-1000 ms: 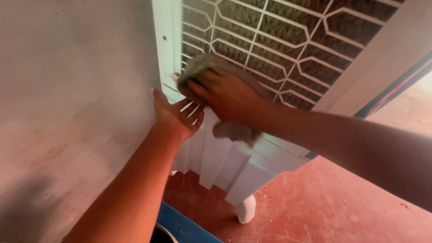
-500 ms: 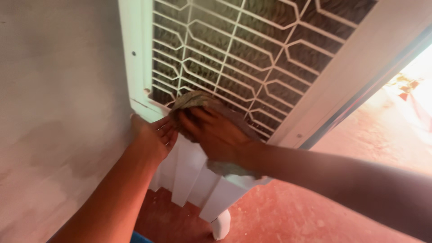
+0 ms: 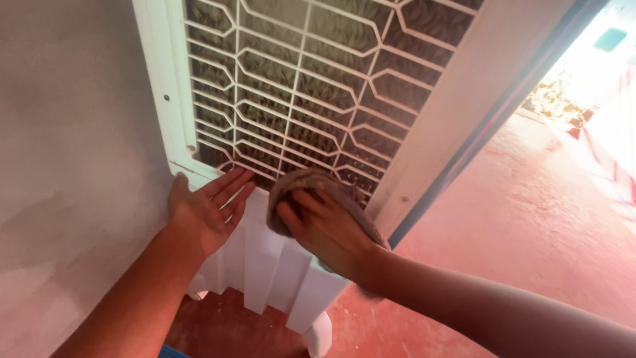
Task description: The person wets a cloth in a bucket and then wipes the front grille of a portable air cooler. The person repeatedly wipes different sections of the grille with the wet cloth.
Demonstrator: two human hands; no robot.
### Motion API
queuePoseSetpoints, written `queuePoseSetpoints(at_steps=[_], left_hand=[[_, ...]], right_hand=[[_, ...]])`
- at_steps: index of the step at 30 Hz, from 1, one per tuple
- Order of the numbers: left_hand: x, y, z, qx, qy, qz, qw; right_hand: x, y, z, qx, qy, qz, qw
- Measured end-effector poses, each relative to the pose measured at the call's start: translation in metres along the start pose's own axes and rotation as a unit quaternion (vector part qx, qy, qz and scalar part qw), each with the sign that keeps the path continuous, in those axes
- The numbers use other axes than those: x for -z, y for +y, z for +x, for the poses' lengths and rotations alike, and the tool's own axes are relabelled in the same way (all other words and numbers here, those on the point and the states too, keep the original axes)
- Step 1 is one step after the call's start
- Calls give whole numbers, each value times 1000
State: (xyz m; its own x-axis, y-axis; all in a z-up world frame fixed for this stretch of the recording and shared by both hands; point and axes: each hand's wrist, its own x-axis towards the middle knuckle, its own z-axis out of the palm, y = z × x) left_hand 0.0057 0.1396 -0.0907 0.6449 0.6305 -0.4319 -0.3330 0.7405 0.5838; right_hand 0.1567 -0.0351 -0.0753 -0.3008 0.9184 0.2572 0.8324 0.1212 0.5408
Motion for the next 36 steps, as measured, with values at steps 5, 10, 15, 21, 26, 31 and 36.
queuePoseSetpoints(at_steps=[5, 10, 15, 21, 26, 31, 36], left_hand=[[8, -3, 17, 23, 21, 13, 999], [11, -7, 43, 14, 99, 7, 995], [9, -11, 38, 20, 97, 19, 995], [9, -14, 42, 5, 126, 56, 990], [6, -12, 46, -7, 131, 62, 989], [-1, -6, 36, -17, 69, 13, 997], [0, 11, 31, -57, 114, 31, 991]], right_hand=[[1, -6, 11, -27, 45, 21, 998], [6, 4, 13, -6, -6, 121, 993], [3, -14, 58, -56, -9, 13, 998], [-8, -43, 97, -203, 16, 120, 972], [-18, -12, 68, -75, 86, 86, 990], [4, -4, 49, -33, 31, 1, 999], [-2, 5, 70, -92, -6, 249, 964]])
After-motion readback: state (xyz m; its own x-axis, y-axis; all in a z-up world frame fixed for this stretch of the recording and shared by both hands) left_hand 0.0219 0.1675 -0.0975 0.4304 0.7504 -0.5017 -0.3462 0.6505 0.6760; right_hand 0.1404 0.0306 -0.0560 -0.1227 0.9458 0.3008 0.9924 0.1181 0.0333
